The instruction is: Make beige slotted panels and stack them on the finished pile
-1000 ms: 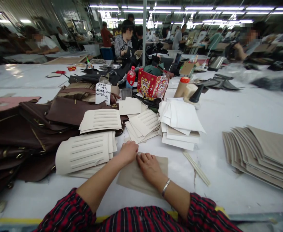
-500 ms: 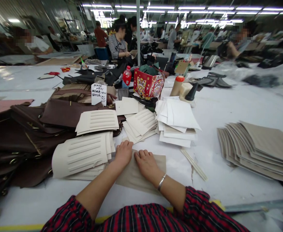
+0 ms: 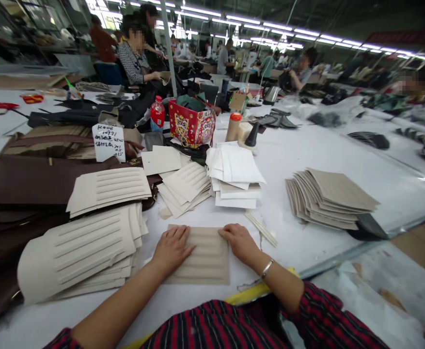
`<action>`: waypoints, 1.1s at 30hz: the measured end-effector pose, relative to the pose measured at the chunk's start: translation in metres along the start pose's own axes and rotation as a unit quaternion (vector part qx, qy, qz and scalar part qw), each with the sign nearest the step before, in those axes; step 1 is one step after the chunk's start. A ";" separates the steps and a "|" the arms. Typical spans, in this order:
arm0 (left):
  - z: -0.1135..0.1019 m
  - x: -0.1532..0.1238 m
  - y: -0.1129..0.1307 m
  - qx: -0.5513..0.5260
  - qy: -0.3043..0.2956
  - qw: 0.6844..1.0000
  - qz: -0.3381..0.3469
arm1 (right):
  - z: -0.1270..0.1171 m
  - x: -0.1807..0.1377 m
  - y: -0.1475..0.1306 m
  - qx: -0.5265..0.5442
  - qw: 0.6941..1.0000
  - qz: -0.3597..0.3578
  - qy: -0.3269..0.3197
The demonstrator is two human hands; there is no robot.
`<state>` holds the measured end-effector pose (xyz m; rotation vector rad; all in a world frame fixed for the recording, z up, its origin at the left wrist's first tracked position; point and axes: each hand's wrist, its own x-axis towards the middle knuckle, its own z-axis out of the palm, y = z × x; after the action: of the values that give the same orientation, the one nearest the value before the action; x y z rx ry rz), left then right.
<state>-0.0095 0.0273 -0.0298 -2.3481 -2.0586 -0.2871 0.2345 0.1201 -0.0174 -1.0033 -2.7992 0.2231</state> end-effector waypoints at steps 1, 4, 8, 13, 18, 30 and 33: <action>0.001 0.000 -0.001 0.000 0.001 1.000 -0.005 | 0.001 -0.003 -0.002 -0.026 1.000 -0.001 0.003; 0.006 -0.006 -0.002 0.016 0.018 0.999 -0.024 | 0.005 -0.011 -0.017 -0.109 0.994 0.002 0.014; 0.010 -0.014 0.003 0.058 0.052 0.995 -0.068 | 0.010 -0.036 -0.053 -0.189 0.982 -0.014 0.007; 0.005 -0.012 0.008 0.079 0.045 0.993 -0.071 | 0.010 -0.061 -0.088 -0.115 0.993 -0.021 0.012; 0.000 -0.017 0.005 0.080 0.021 0.995 -0.053 | 0.026 -0.034 -0.096 -0.019 0.999 0.007 0.032; 0.013 -0.143 0.032 0.095 0.099 0.990 0.021 | 0.034 -0.028 -0.084 -0.026 0.996 0.073 0.045; 0.010 -0.131 0.031 0.083 0.092 0.992 0.018 | 0.026 -0.019 -0.056 -0.060 0.989 0.129 0.036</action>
<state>0.0068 -0.1042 -0.0540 -2.1701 -1.8780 -0.3057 0.2094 0.0628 -0.0337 -1.3732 -2.6394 0.0478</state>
